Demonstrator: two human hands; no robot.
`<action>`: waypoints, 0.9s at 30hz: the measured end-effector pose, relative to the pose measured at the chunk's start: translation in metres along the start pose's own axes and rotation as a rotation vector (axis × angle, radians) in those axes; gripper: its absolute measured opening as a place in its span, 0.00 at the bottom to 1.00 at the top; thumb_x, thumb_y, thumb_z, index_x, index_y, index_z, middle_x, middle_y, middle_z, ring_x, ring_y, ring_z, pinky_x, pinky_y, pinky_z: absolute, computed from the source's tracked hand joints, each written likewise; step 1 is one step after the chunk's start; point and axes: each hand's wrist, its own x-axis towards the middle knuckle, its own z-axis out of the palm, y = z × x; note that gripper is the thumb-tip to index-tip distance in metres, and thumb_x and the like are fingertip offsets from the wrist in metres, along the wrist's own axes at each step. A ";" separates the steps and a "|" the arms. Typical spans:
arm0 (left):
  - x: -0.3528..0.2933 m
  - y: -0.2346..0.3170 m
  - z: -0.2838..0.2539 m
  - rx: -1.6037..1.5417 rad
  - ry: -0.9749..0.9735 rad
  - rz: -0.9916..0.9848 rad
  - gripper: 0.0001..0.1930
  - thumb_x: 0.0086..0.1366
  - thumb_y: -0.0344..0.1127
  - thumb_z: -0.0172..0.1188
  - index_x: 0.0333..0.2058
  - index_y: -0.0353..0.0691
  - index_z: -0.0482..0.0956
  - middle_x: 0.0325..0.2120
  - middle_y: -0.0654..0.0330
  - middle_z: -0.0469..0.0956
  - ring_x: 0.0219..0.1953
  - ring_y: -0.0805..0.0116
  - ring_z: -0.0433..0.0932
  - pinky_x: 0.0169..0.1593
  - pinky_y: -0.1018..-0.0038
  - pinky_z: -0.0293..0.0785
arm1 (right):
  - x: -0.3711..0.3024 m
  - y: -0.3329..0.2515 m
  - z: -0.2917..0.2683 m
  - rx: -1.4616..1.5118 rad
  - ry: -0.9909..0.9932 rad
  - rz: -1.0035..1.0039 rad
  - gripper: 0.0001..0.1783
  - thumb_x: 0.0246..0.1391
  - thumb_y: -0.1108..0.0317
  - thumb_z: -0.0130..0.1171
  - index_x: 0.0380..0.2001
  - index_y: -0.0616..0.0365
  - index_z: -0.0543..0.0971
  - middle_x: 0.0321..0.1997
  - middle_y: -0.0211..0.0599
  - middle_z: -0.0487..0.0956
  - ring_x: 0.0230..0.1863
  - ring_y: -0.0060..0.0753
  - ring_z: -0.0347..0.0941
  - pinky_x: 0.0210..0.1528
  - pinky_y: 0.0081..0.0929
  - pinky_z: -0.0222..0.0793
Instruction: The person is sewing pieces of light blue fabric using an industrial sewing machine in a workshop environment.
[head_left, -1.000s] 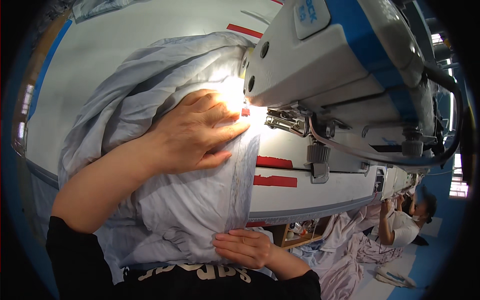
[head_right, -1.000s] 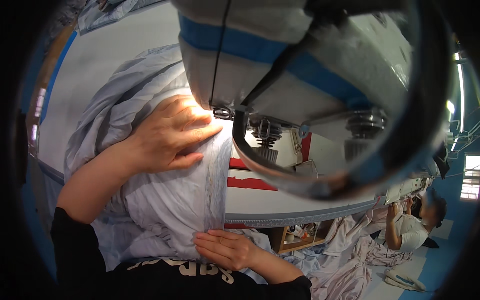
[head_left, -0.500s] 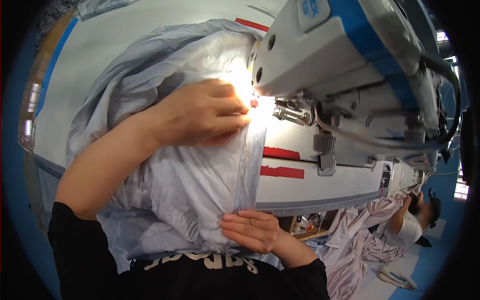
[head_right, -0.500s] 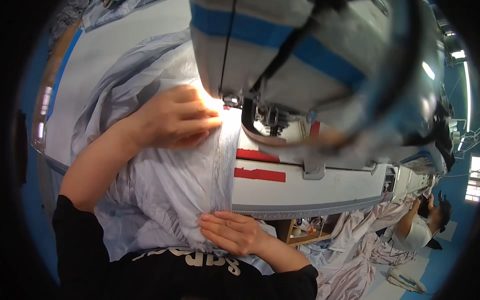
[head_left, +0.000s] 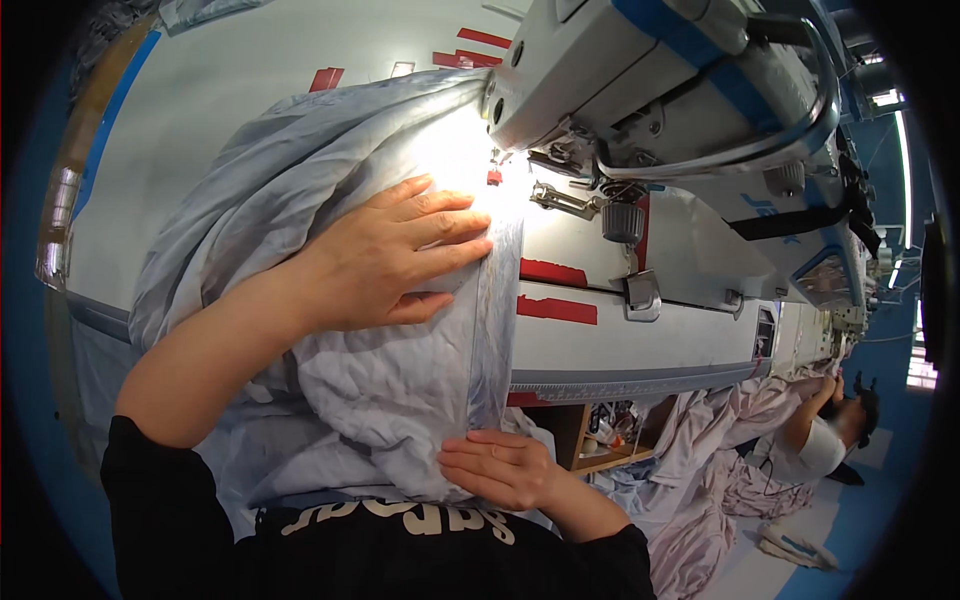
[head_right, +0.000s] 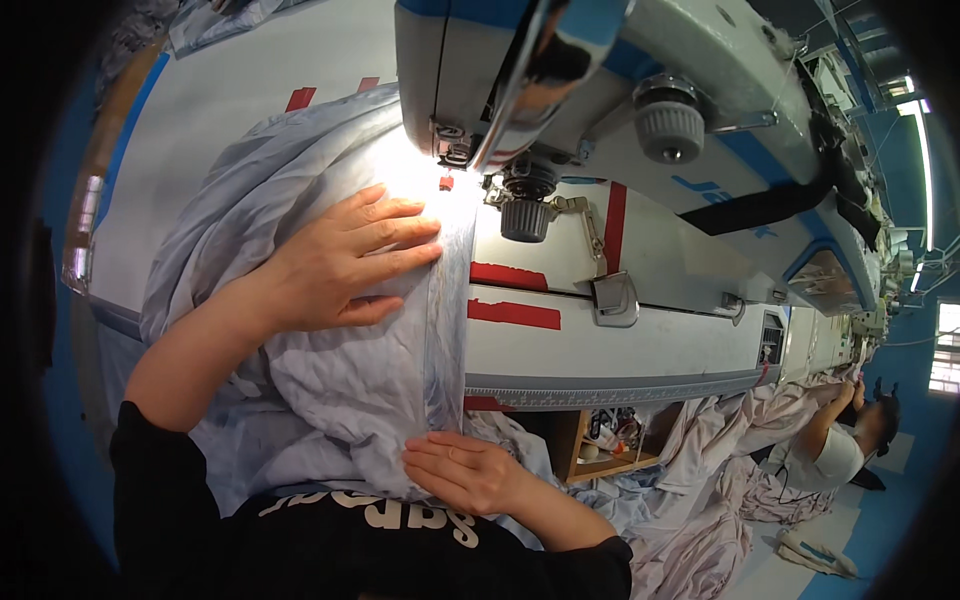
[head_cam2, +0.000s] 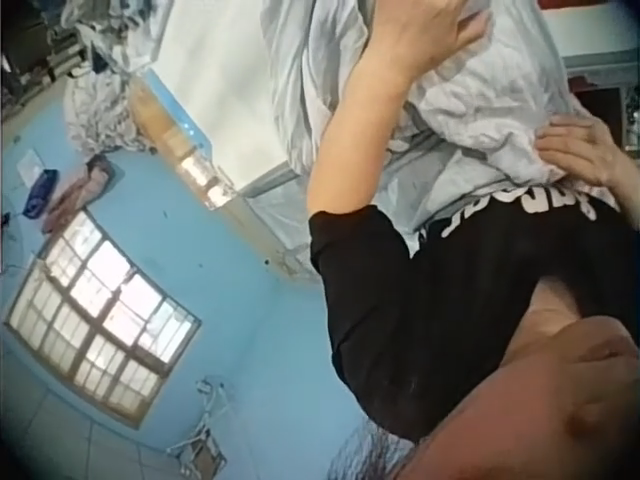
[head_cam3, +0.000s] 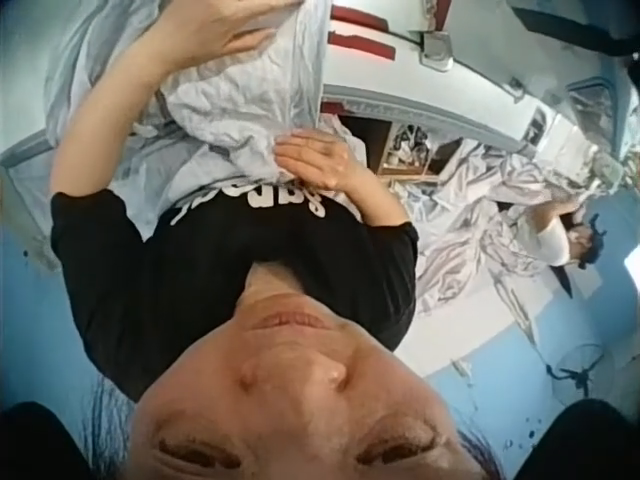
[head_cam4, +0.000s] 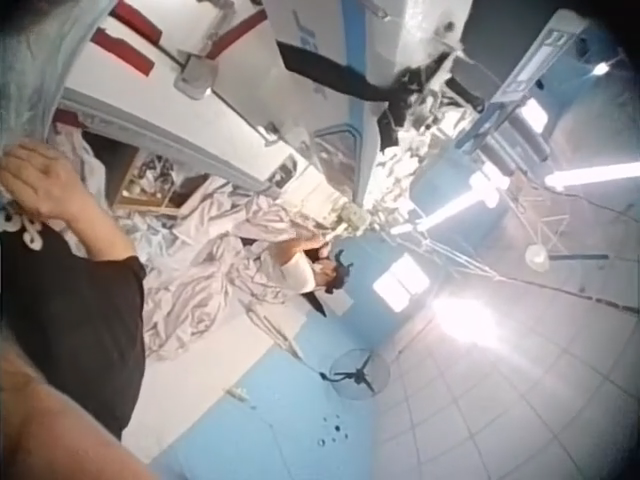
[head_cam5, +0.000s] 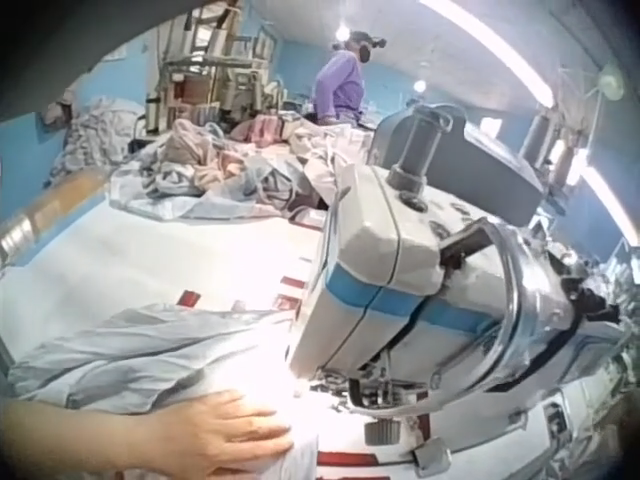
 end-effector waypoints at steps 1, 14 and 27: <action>0.001 -0.001 0.000 -0.004 0.014 0.004 0.32 0.52 0.37 0.67 0.57 0.43 0.71 0.58 0.55 0.68 0.64 0.56 0.62 0.67 0.52 0.56 | 0.000 0.002 0.001 -0.012 -0.005 0.003 0.09 0.49 0.73 0.57 0.34 0.59 0.84 0.39 0.39 0.84 0.45 0.34 0.82 0.49 0.29 0.78; 0.023 -0.038 0.008 -0.108 0.102 -0.002 0.24 0.50 0.34 0.68 0.48 0.45 0.77 0.51 0.59 0.72 0.61 0.55 0.65 0.66 0.58 0.60 | 0.011 0.032 -0.006 0.032 0.006 0.052 0.09 0.49 0.72 0.59 0.34 0.56 0.84 0.39 0.37 0.85 0.45 0.33 0.82 0.50 0.26 0.75; 0.004 -0.032 0.020 0.134 0.340 -0.022 0.19 0.51 0.34 0.63 0.42 0.36 0.74 0.46 0.47 0.74 0.52 0.47 0.72 0.54 0.58 0.70 | 0.001 0.045 0.010 -0.058 0.053 -0.014 0.15 0.49 0.72 0.60 0.42 0.52 0.83 0.49 0.33 0.82 0.52 0.29 0.78 0.55 0.29 0.74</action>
